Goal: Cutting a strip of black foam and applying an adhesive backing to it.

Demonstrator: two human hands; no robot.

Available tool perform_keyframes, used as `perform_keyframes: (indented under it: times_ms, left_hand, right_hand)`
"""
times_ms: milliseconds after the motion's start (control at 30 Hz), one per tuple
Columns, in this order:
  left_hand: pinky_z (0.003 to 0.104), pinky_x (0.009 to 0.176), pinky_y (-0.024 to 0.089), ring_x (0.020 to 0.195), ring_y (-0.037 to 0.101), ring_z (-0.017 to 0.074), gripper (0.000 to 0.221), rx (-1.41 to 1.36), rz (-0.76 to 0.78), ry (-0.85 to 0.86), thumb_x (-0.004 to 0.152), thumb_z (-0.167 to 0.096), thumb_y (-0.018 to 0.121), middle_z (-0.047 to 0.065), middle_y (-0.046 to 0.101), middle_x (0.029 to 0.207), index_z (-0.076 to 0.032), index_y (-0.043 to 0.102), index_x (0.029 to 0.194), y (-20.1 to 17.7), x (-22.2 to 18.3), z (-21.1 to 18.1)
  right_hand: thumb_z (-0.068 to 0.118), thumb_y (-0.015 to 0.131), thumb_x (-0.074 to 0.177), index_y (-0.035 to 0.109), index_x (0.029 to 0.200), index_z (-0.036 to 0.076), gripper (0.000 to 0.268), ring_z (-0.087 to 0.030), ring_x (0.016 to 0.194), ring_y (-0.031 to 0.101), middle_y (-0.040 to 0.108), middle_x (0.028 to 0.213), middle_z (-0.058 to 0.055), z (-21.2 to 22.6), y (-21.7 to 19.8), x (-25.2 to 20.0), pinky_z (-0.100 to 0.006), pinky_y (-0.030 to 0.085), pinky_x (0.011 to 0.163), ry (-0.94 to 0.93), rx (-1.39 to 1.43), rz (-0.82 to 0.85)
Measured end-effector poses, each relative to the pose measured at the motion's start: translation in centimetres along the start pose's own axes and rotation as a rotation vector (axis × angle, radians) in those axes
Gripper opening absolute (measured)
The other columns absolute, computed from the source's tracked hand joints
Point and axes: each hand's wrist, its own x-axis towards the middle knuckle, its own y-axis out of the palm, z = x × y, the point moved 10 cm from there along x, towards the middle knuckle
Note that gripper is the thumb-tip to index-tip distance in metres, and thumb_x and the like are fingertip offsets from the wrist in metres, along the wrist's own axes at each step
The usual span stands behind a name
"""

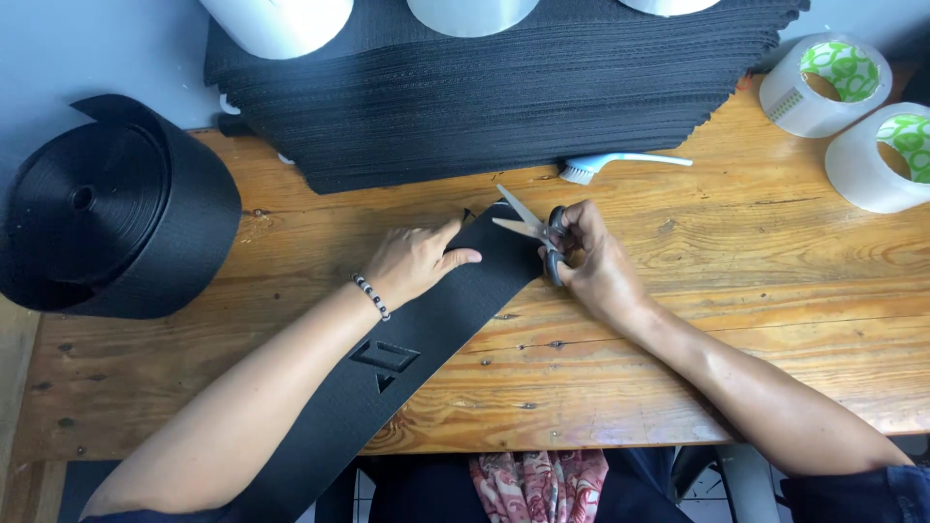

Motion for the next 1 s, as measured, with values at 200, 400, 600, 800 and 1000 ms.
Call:
perform_keyframes:
  times_ms: [200, 400, 600, 800, 1000]
  left_hand:
    - [0.04, 0.054, 0.052, 0.061, 0.069, 0.0333, 0.04, -0.058, -0.099, 0.055, 0.102, -0.05, 0.057, 0.015, 0.064, 0.062, -0.011, 0.056, 0.094, -1.8, 0.2, -1.3]
    - [0.031, 0.051, 0.052, 0.055, 0.067, 0.0233, 0.038, 0.132, -0.243, 0.206, 0.104, -0.049, 0.054, 0.006, 0.059, 0.056, -0.013, 0.055, 0.093, -0.5, -0.3, -2.2]
    - [0.029, 0.052, 0.054, 0.055, 0.069, 0.0187, 0.041, 0.265, -0.31, 0.293, 0.106, -0.049, 0.05, 0.004, 0.064, 0.058, -0.01, 0.058, 0.101, 0.6, 1.1, -2.4]
    - [0.042, 0.077, 0.061, 0.098, 0.074, 0.0396, 0.063, -0.274, -0.057, -0.185, 0.101, -0.048, 0.061, 0.029, 0.073, 0.105, 0.007, 0.06, 0.133, 2.1, 0.9, -0.5]
    - [0.035, 0.051, 0.045, 0.056, 0.063, 0.0248, 0.055, -0.415, -0.057, -0.284, 0.099, -0.057, 0.062, 0.014, 0.061, 0.058, -0.004, 0.069, 0.087, 3.5, -1.9, 2.4]
  right_hand:
    - [0.002, 0.08, 0.084, 0.05, 0.112, 0.01, 0.042, -0.023, 0.081, 0.067, 0.069, 0.086, -0.01, -0.8, -1.1, 0.8, -0.037, 0.055, 0.082, -0.069, 0.066, -0.032]
    - [0.016, 0.084, 0.079, 0.05, 0.114, 0.012, 0.049, -0.033, 0.086, 0.069, 0.072, 0.09, -0.015, -0.2, -1.1, 0.7, -0.047, 0.053, 0.083, -0.015, -0.174, -0.029]
    - [0.02, 0.082, 0.083, 0.05, 0.118, 0.017, 0.047, -0.033, 0.095, 0.073, 0.075, 0.096, -0.01, -1.4, -2.4, 1.3, -0.049, 0.053, 0.087, 0.084, -0.267, -0.044]
    - [0.01, 0.08, 0.084, 0.049, 0.116, 0.011, 0.044, -0.023, 0.08, 0.067, 0.068, 0.083, -0.009, -3.5, -1.5, 1.7, -0.038, 0.054, 0.081, 0.001, 0.03, 0.046]
    - [0.014, 0.086, 0.077, 0.053, 0.109, 0.012, 0.046, -0.021, 0.071, 0.068, 0.069, 0.077, -0.007, -3.0, 1.0, 1.1, -0.034, 0.056, 0.073, 0.058, 0.066, 0.229]
